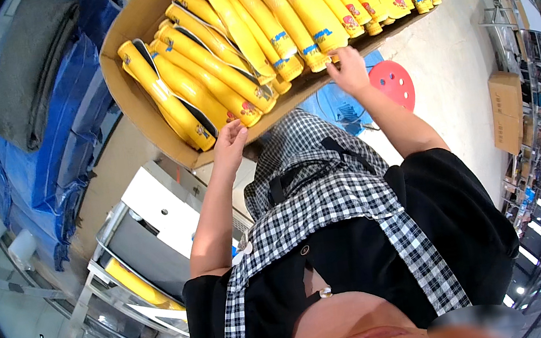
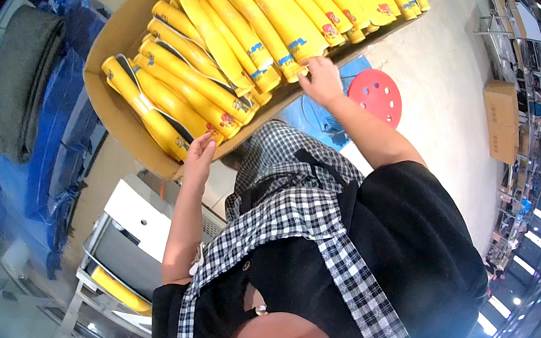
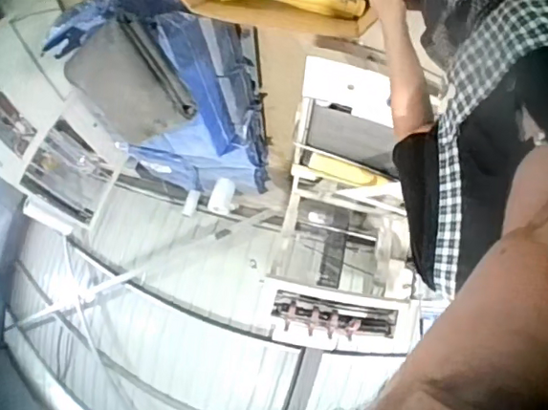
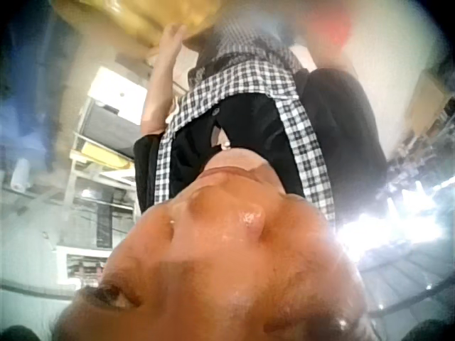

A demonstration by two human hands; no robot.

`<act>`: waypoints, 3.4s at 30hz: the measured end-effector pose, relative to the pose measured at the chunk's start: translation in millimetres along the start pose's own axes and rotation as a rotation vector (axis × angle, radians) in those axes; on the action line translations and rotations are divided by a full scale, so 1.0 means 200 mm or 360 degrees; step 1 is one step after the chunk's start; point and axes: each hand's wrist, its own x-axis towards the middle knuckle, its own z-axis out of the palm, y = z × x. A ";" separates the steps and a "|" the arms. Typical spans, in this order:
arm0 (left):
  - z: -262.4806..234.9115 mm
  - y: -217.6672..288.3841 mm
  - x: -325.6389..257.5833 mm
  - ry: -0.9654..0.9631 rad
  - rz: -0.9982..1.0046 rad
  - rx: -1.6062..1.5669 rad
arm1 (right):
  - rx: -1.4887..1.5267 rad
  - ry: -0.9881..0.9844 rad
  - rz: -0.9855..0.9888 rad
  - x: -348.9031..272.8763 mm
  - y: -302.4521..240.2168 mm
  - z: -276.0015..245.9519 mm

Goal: The person places yellow cylindrical items into a cardboard box and arranges them. They then handle black rolled items, placing them into a machine and adjusting the packaging material.

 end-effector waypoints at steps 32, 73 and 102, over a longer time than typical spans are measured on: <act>0.35 0.14 1.66 0.0137 -0.0269 -0.0884 | 0.0452 -0.0381 0.1091 1.32 0.49 0.73; 0.25 -0.06 1.71 -0.0100 -0.0145 -0.1052 | 0.1035 -0.0515 0.0727 1.14 0.21 0.71; -0.20 -0.28 0.88 0.0936 0.0103 0.1356 | 0.0645 -0.0132 -0.0471 0.49 -0.40 0.75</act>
